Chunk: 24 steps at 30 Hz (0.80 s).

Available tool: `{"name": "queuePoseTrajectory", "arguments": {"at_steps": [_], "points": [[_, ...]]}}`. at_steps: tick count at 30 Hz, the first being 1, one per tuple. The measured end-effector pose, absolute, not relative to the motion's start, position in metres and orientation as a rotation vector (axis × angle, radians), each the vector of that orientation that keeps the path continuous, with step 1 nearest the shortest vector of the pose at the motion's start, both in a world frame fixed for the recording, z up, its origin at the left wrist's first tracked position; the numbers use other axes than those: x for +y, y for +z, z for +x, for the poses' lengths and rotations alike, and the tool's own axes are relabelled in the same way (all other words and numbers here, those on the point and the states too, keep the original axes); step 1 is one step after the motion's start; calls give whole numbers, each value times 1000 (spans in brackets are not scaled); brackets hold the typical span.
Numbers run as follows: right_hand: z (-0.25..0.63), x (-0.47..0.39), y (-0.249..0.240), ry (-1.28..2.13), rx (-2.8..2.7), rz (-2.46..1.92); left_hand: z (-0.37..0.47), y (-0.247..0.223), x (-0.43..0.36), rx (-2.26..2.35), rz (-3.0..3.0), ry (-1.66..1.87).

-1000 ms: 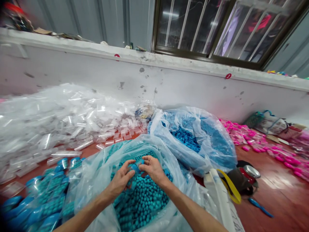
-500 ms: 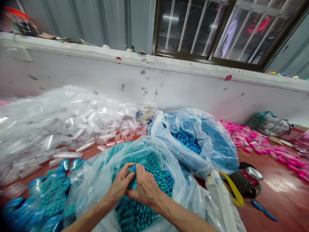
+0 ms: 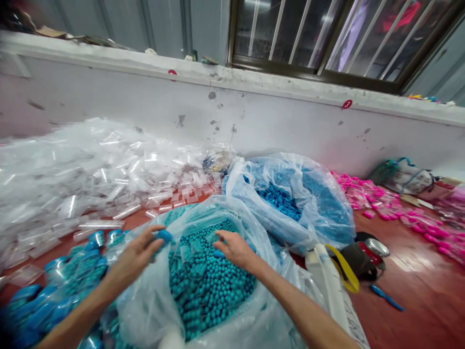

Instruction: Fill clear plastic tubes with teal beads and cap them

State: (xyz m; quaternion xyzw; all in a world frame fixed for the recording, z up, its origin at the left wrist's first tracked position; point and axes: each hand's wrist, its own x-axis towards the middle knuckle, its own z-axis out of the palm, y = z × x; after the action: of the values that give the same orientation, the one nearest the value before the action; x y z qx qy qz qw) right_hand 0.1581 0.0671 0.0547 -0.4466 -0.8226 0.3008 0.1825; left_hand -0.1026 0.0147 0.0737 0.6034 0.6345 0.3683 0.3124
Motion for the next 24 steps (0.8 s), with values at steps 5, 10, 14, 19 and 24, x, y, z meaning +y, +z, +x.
{"name": "queuePoseTrajectory", "arguments": {"at_steps": [5,10,14,19,24], "points": [[190,83,35,698,-2498,-1412,-178,84,0,2546,1850,783],[179,77,37,536,-2662,-1534,-105,75,2,1954,2264,985],[174,74,38,363,-2823,-1622,-19,58,38,1666,2183,478],[175,68,23,263,-2951,-1649,22,22,89,1813,2108,252],[187,71,32,354,-2924,-1601,19,-1,119,1743,2049,83]]}}
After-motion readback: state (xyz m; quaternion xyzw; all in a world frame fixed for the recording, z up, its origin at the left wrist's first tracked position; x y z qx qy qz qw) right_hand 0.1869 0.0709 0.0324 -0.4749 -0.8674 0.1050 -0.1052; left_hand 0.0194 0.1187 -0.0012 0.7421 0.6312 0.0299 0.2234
